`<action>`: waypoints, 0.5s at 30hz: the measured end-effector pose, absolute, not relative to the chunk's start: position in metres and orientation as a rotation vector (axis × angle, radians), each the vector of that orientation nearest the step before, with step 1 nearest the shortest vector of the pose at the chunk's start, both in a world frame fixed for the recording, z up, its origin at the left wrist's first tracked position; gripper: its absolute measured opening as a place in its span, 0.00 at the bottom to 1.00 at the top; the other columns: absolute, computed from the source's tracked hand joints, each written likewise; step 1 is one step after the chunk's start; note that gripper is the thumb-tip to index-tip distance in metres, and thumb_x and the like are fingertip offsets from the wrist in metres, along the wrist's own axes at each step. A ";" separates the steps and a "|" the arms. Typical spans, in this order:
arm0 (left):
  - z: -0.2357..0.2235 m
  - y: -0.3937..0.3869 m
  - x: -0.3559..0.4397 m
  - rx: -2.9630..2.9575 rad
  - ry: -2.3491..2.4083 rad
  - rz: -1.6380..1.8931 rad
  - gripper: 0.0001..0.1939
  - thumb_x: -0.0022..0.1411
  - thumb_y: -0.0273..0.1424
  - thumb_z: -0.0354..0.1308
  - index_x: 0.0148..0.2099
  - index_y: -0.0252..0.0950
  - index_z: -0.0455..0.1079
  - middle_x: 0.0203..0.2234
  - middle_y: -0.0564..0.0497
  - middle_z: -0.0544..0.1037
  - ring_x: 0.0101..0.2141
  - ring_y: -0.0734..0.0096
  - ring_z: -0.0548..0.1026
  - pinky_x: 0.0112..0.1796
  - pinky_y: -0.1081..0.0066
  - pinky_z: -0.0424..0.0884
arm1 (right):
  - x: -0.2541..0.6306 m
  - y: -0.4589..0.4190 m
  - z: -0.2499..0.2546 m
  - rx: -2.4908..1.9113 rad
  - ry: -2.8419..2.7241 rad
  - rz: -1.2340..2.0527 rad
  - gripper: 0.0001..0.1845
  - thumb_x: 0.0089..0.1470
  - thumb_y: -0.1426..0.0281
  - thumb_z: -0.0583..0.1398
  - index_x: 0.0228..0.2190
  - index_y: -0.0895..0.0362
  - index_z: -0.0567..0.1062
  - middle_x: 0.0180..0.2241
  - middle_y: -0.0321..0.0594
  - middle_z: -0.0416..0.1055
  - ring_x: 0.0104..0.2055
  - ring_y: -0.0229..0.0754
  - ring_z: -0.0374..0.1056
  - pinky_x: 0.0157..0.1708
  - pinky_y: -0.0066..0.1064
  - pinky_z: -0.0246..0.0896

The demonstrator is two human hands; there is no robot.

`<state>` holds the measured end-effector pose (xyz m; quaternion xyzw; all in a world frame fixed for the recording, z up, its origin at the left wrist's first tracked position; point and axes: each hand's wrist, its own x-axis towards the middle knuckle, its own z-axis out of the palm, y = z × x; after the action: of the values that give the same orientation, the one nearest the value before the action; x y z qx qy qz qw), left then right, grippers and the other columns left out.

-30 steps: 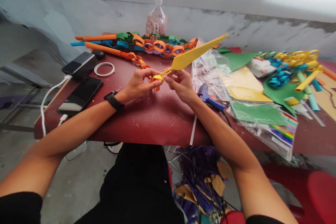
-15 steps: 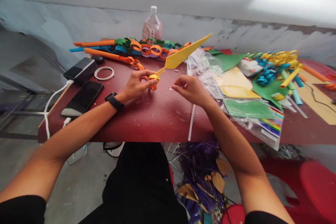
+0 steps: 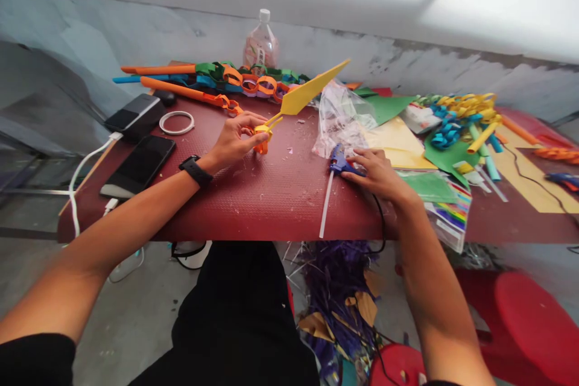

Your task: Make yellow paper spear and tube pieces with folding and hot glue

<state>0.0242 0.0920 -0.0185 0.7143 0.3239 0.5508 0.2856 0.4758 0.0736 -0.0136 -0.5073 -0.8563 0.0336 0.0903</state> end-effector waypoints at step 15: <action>-0.020 0.092 0.024 1.857 0.929 1.489 0.11 0.64 0.40 0.71 0.44 0.40 0.85 0.45 0.45 0.86 0.42 0.66 0.81 0.42 0.65 0.74 | 0.456 0.052 -0.019 -1.482 -2.325 -0.043 0.21 0.67 0.53 0.63 0.55 0.51 0.76 0.59 0.63 0.77 0.62 0.73 0.70 0.63 0.69 0.62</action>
<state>0.0242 0.0925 -0.0196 0.6957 0.3482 0.5579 0.2888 0.4563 0.0517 -0.0191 -0.5277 -0.8277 -0.0154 0.1906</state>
